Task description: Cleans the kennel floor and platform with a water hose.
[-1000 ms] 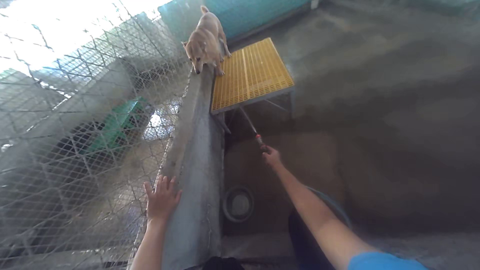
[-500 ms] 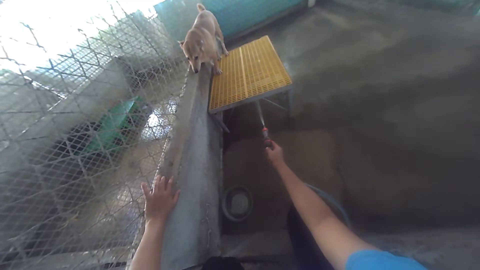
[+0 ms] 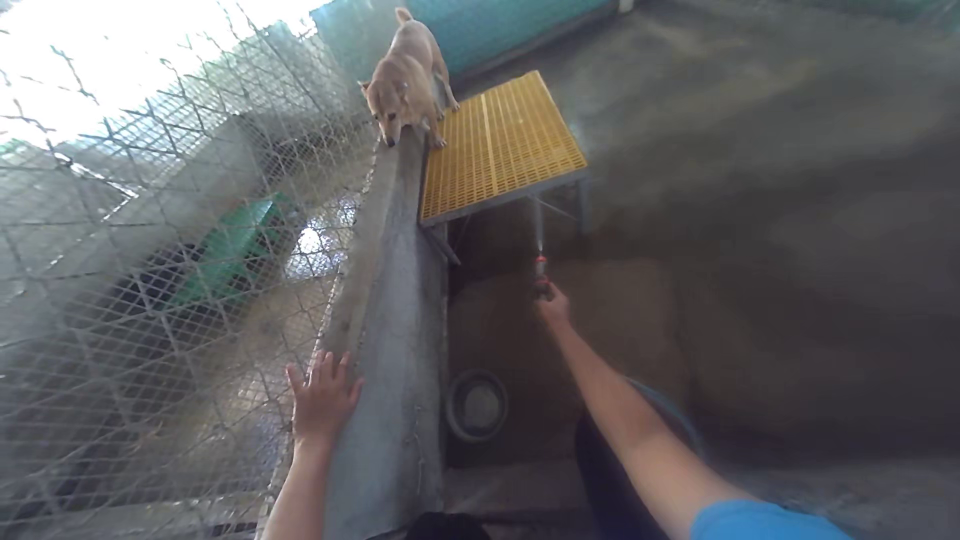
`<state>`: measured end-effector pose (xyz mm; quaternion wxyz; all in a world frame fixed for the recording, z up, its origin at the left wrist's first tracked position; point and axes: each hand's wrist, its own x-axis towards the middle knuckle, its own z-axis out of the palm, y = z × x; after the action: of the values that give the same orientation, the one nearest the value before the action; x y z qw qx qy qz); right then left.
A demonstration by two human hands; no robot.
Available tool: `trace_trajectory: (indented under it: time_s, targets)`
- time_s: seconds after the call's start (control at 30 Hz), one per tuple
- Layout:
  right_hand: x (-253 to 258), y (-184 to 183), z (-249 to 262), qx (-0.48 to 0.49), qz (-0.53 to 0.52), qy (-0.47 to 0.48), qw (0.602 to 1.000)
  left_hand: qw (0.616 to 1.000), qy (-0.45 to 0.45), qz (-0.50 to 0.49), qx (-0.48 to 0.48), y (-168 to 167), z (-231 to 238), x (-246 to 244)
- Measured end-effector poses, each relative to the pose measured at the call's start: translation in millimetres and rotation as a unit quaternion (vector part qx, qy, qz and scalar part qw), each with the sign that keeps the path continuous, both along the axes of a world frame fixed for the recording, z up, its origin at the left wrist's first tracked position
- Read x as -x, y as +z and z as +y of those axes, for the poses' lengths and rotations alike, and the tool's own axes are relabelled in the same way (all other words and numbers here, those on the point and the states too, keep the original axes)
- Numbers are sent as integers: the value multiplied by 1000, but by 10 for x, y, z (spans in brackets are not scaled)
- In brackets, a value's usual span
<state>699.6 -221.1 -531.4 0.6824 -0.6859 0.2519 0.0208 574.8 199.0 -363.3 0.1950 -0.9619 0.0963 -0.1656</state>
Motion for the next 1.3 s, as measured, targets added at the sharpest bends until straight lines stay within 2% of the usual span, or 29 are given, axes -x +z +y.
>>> trace_trajectory:
  time_s: [0.23,0.53,0.83,1.07,1.3]
  targets:
    - [-8,-28,21,9,-1,-9,1000,1000,-4,-5,-5,-9,-2,8]
    - [28,-20,85,22,-9,78,997,1000,-2,-11,-9,-20,-2,-6]
    - [46,34,82,-3,-5,119,993,1000,-13,-16,-1,-16,-2,-5]
    - [35,13,44,27,-34,72,996,1000,-9,-12,2,-10,-2,2]
    - [4,3,28,47,-20,41,998,1000,-14,-14,-1,-17,6,7]
